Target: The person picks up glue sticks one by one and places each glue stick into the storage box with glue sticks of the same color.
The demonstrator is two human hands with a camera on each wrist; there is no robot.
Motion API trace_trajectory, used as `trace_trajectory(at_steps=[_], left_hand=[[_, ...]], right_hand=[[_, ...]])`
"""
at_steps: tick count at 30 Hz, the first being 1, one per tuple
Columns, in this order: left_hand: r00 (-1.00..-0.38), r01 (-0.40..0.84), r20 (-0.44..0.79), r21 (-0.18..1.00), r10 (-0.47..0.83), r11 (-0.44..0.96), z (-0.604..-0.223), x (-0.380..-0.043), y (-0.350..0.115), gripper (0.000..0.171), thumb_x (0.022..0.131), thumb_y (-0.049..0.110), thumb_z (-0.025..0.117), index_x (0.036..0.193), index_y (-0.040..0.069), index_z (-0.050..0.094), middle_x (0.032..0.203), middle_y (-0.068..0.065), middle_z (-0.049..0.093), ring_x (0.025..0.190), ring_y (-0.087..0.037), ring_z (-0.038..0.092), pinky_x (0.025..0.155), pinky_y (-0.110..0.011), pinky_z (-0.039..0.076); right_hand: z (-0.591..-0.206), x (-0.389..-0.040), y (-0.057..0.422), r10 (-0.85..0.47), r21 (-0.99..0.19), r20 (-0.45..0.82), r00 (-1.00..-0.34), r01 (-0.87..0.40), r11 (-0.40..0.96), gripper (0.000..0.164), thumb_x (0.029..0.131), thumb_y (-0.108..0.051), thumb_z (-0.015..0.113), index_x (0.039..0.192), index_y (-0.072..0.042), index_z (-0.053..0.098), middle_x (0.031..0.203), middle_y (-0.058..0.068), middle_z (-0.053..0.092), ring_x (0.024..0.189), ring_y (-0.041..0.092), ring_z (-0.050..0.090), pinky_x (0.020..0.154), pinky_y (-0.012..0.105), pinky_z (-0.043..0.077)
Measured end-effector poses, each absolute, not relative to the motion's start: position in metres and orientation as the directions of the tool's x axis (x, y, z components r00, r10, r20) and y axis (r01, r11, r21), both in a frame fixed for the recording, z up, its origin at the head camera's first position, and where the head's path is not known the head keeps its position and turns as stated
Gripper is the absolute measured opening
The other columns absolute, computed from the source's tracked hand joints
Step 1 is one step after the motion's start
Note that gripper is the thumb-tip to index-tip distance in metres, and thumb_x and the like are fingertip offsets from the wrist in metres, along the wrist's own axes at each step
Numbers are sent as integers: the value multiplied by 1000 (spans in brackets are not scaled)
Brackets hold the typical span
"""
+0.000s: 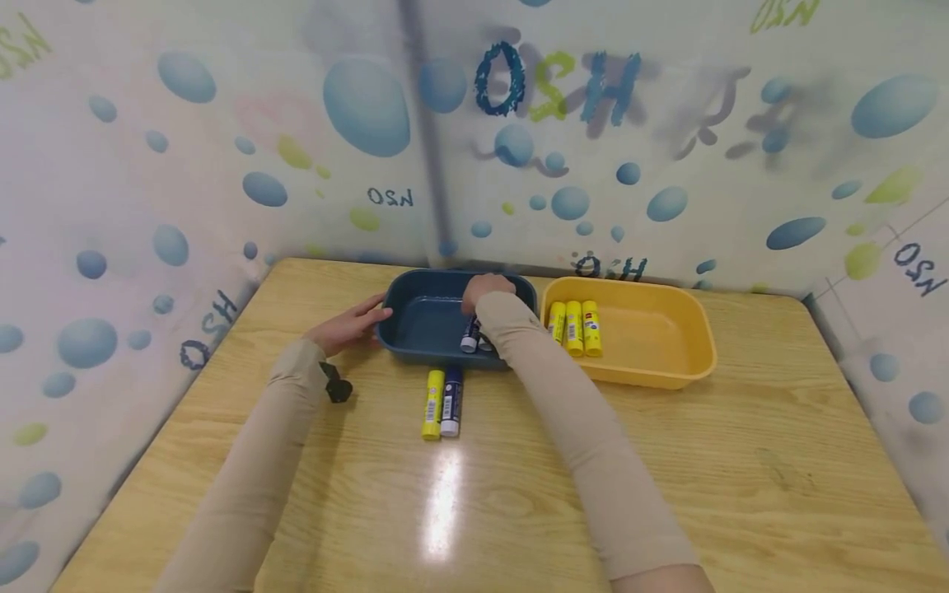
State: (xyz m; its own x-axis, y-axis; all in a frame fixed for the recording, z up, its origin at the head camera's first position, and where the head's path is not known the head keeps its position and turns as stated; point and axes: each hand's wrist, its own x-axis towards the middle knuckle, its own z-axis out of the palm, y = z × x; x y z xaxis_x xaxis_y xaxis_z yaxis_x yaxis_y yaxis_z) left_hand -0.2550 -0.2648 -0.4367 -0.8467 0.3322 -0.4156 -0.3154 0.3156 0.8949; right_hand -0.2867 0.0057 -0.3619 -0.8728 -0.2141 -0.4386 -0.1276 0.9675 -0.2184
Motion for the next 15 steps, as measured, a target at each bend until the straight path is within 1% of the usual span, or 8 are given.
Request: trace_trajectory(at_steps=[3, 6, 9, 11, 15], left_hand=[[-849, -311, -407, 900, 336, 305, -438, -255, -263, 74, 99, 41, 53, 157, 22, 10, 117, -19, 55, 91, -16, 61, 95, -41, 46], [-853, -307, -399, 904, 335, 297, -439, -254, -263, 74, 99, 40, 53, 157, 20, 11, 114, -18, 56, 90, -16, 61, 93, -40, 48], [-853, -305, -398, 905, 338, 296, -439, -254, -264, 75, 99, 41, 53, 157, 20, 11, 118, -20, 55, 91, -17, 61, 92, -40, 48], [-852, -306, -401, 903, 336, 302, -439, -254, -264, 76, 98, 42, 54, 157, 21, 11, 122, -22, 53, 93, -18, 61, 93, -40, 48], [-849, -303, -403, 901, 342, 309, -437, -254, -263, 76, 98, 44, 54, 157, 21, 11, 129, -24, 49, 96, -19, 60, 94, -40, 47]], right_hand=[[-353, -279, 13, -251, -234, -422, -871, -163, 958, 32, 94, -30, 58, 105, -2, 69, 81, 10, 72, 43, 8, 55, 63, 29, 52], [-345, -273, 16, -281, -244, -418, -864, -191, 951, 33, 95, -30, 57, 107, -2, 68, 85, 12, 72, 50, 12, 61, 63, 29, 53], [-340, -269, 17, -303, -240, -434, -848, -216, 946, 36, 96, -33, 57, 111, -2, 67, 86, 12, 72, 63, 17, 67, 61, 28, 53], [-337, -266, 17, -316, -228, -441, -840, -235, 945, 36, 96, -35, 57, 112, -4, 66, 88, 11, 72, 69, 19, 69, 61, 29, 52], [-329, -254, 16, -354, -210, -430, -830, -290, 934, 33, 96, -37, 58, 107, -7, 66, 89, 9, 70, 67, 18, 66, 64, 32, 51]])
